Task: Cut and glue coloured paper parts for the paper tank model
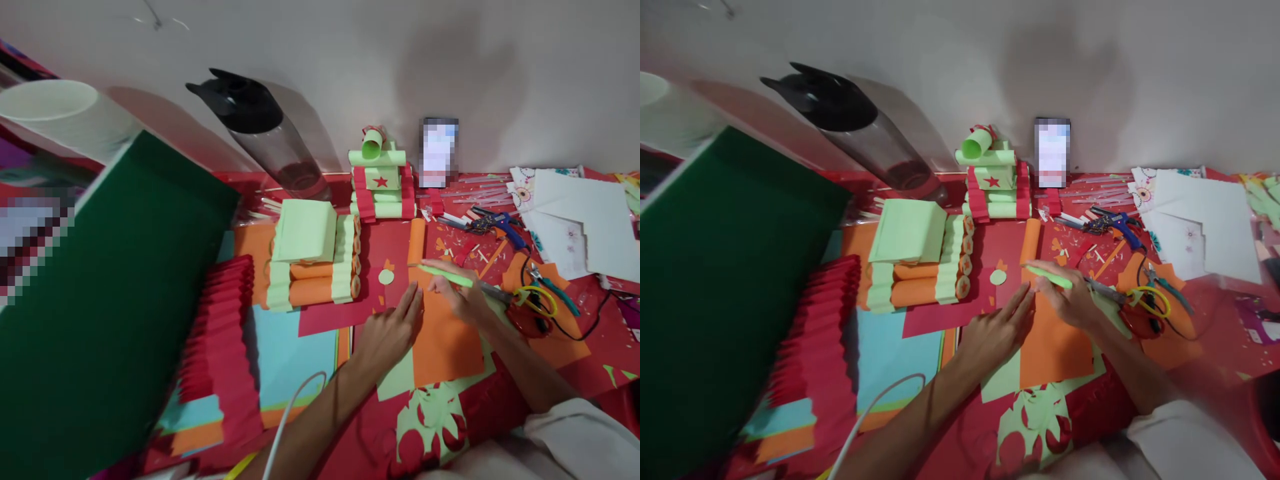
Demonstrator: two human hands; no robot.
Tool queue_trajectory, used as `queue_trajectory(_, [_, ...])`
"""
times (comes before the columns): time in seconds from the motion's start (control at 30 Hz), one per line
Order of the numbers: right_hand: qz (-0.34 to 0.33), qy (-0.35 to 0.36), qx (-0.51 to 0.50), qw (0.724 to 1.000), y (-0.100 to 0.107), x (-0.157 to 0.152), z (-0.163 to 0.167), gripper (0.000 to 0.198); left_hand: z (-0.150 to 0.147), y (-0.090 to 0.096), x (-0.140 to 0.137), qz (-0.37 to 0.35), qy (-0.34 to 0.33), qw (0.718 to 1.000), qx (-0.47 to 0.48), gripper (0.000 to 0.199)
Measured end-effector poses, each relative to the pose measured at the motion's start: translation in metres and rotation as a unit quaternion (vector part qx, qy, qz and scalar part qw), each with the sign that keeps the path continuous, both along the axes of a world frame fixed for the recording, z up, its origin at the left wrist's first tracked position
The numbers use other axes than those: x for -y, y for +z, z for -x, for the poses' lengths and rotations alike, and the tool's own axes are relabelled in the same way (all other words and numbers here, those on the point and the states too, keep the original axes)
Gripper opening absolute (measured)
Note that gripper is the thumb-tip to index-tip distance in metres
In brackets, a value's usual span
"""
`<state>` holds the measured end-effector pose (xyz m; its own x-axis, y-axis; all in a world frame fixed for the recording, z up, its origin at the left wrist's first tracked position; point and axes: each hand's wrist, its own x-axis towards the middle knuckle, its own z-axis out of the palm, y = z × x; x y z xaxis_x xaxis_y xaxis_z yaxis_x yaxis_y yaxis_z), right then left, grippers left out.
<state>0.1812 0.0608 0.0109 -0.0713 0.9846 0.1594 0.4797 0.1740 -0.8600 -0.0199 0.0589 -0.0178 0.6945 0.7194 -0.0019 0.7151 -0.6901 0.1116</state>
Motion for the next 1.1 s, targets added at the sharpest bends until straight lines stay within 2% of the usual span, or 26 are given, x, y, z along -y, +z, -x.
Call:
queue_trajectory(0.17, [-0.034, -0.045, 0.032, 0.998, -0.018, -0.009, 0.006, 0.017, 0.005, -0.007, 0.002, -0.022, -0.008, 1.000, -0.004, 0.048])
queue_trajectory(0.3, [0.009, -0.089, 0.052, 0.995, -0.027, -0.013, 0.008, 0.005, 0.010, -0.012, 0.004, -0.046, -0.033, 0.998, -0.023, 0.053])
queue_trajectory(0.6, [0.020, -0.082, 0.049, 0.995, -0.024, -0.012, 0.012, 0.005, 0.020, -0.008, 0.001, -0.069, -0.066, 0.995, -0.005, 0.067])
queue_trajectory(0.83, [0.019, -0.095, 0.060, 0.994, -0.024, -0.012, 0.013, 0.005, 0.021, -0.008, 0.003, -0.077, -0.060, 0.995, -0.016, 0.069])
queue_trajectory(1.1, [0.017, -0.069, 0.034, 0.997, -0.018, -0.011, 0.010, 0.006, 0.023, -0.009, 0.005, -0.072, -0.049, 0.996, 0.009, 0.070])
